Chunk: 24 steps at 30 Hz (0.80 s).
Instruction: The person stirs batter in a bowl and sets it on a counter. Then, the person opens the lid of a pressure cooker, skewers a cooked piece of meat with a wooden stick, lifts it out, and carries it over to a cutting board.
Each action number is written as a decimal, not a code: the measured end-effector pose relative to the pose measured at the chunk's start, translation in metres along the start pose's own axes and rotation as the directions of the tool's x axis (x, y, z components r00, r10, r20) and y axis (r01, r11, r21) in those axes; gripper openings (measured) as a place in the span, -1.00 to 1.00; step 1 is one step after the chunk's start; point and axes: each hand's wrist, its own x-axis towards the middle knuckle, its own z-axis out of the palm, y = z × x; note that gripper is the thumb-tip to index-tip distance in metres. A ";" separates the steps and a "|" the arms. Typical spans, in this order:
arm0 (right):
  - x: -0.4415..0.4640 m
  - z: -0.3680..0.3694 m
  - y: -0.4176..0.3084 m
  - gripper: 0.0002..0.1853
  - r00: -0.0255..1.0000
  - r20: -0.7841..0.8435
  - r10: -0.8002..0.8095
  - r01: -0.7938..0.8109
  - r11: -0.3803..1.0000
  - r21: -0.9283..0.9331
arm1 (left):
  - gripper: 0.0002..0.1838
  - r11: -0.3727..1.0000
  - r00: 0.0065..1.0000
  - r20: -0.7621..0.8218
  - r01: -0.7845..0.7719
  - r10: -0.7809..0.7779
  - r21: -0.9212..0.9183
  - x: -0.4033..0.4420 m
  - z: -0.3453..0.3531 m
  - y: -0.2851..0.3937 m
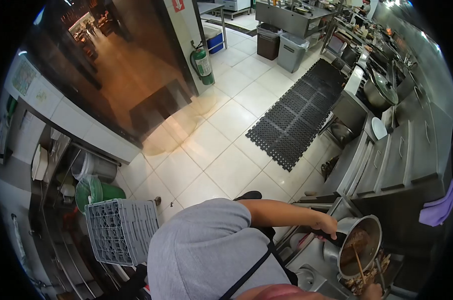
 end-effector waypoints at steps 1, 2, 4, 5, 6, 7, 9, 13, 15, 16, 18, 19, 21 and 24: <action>0.006 -0.002 0.007 -0.41 0.999 0.047 0.007 -0.007 1.000 -0.007 | -0.84 1.000 1.000 0.008 0.000 0.000 -0.015 0.000 0.001 0.000; 0.011 -0.004 0.016 -0.38 0.995 0.092 0.024 -0.024 1.000 -0.001 | -0.83 1.000 1.000 0.015 0.000 0.000 -0.030 -0.002 0.001 0.000; 0.023 -0.008 0.034 -0.31 0.983 0.177 0.057 -0.059 0.998 0.006 | -0.82 1.000 0.999 -0.027 -0.029 0.028 -0.006 -0.013 0.002 0.006; 0.030 -0.008 0.042 -0.27 0.973 0.221 0.061 -0.061 0.998 -0.003 | -0.80 0.999 0.997 -0.052 -0.050 0.051 0.019 -0.016 0.004 0.009; 0.032 0.031 0.056 -0.67 0.884 -0.358 -0.299 0.203 0.938 -0.282 | -0.78 0.987 0.992 -0.077 -0.088 0.099 0.134 0.009 -0.004 -0.004; 0.022 0.029 0.044 -0.59 0.895 -0.343 -0.286 0.171 0.929 -0.328 | -0.78 0.961 0.987 -0.065 -0.128 0.148 0.247 0.012 -0.012 -0.010; 0.017 0.042 0.034 -0.37 0.778 -0.502 -0.378 0.140 0.883 -0.448 | -0.73 0.975 0.992 -0.100 -0.057 0.080 0.214 -0.003 -0.012 -0.001; -0.005 0.051 0.032 -0.71 0.801 -0.459 -0.384 0.191 0.891 -0.412 | -0.70 1.000 0.998 -0.066 0.022 -0.022 -0.001 0.001 -0.006 0.008; -0.006 0.052 0.052 -0.85 0.861 -0.347 -0.372 0.336 0.928 -0.160 | -0.62 0.997 0.995 -0.067 0.072 -0.074 -0.030 -0.008 0.001 0.023; -0.010 0.052 0.063 -0.85 0.887 -0.317 -0.335 0.308 0.942 -0.132 | -0.65 0.998 0.998 -0.033 0.059 -0.060 -0.029 -0.004 0.001 0.021; -0.014 0.046 0.075 -0.90 0.914 -0.334 -0.232 0.315 0.923 0.220 | -0.74 0.998 0.998 -0.032 0.059 -0.060 -0.013 -0.005 0.007 0.019; -0.017 0.039 0.068 -0.90 0.924 -0.319 -0.212 0.295 0.925 0.241 | -0.79 0.998 0.996 -0.059 0.062 -0.061 0.022 -0.008 0.010 0.022; -0.015 0.021 0.054 -0.90 0.979 -0.163 -0.124 0.132 0.990 0.040 | -0.79 0.997 0.996 -0.050 0.074 -0.072 0.034 -0.003 0.009 0.024; -0.020 0.012 0.043 -0.93 0.977 -0.202 -0.075 0.044 0.987 -0.151 | -0.79 0.994 0.993 -0.045 0.108 -0.107 0.021 -0.002 0.010 0.021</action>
